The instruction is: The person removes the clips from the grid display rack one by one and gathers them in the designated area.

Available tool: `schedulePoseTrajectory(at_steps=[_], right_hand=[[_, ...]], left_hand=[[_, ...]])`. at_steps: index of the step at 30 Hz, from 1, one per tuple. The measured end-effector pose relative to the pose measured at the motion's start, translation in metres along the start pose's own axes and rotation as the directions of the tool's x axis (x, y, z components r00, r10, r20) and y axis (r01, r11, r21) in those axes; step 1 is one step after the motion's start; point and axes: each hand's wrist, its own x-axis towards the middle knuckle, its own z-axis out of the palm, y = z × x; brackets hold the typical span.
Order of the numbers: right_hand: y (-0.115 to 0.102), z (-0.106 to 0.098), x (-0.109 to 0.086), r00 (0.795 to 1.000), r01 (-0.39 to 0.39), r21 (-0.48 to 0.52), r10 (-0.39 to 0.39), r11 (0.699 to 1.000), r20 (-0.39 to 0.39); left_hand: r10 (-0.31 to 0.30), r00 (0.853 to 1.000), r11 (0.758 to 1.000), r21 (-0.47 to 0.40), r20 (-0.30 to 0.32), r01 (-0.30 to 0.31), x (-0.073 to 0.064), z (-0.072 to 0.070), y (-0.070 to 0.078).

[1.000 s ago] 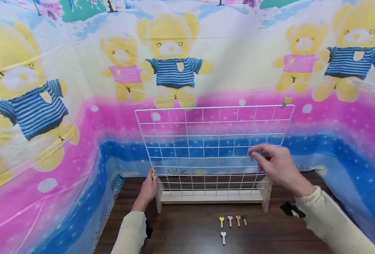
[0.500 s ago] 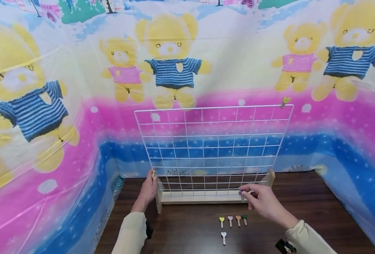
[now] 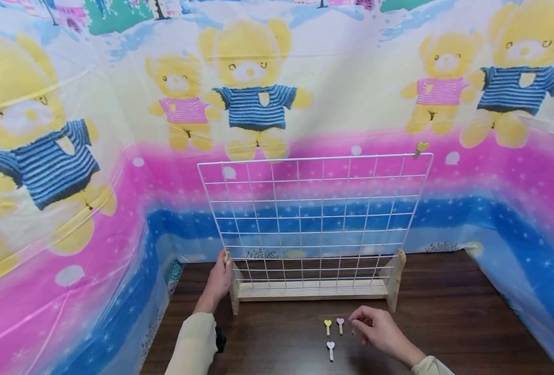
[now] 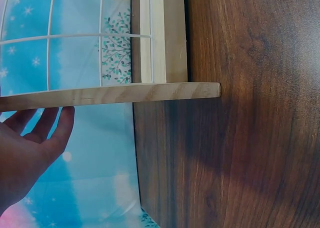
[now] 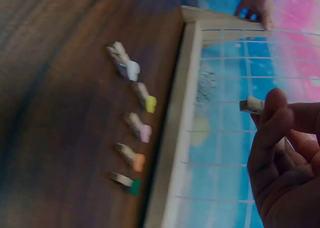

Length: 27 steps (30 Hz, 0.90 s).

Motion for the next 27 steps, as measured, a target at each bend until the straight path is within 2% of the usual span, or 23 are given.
schedulePoseTrajectory(at_steps=[6, 11, 15, 20, 24, 27], right_hand=[[0.014, 0.018, -0.009, 1.0, 0.009, 0.013, -0.009, 1.0, 0.009], [0.023, 0.028, -0.012, 0.997, 0.007, -0.013, -0.006, 1.0, 0.079], [0.031, 0.033, -0.012, 0.993, -0.01, -0.039, 0.015, 0.999, 0.119], [0.04, 0.04, -0.009, 0.988, -0.028, -0.022, 0.031, 0.999, 0.153], [0.046, 0.045, -0.006, 0.987, -0.02, -0.022, 0.023, 1.0, 0.156], [0.05, 0.049, -0.005, 0.985, -0.045, -0.019, 0.048, 0.999, 0.166]], left_hand=[[-0.019, 1.0, 1.0, 0.003, -0.002, 0.019, 0.0, 0.001, 0.001], [-0.019, 1.0, 1.0, 0.009, -0.01, 0.019, 0.0, 0.001, 0.002], [-0.008, 1.0, 1.0, 0.009, -0.013, 0.008, 0.0, 0.002, 0.001], [-0.01, 1.0, 1.0, -0.003, -0.005, 0.01, 0.0, 0.002, -0.001], [-0.018, 1.0, 1.0, -0.015, 0.001, 0.018, 0.002, 0.002, -0.002], [-0.023, 1.0, 1.0, -0.017, 0.006, 0.023, 0.002, 0.002, -0.002]])
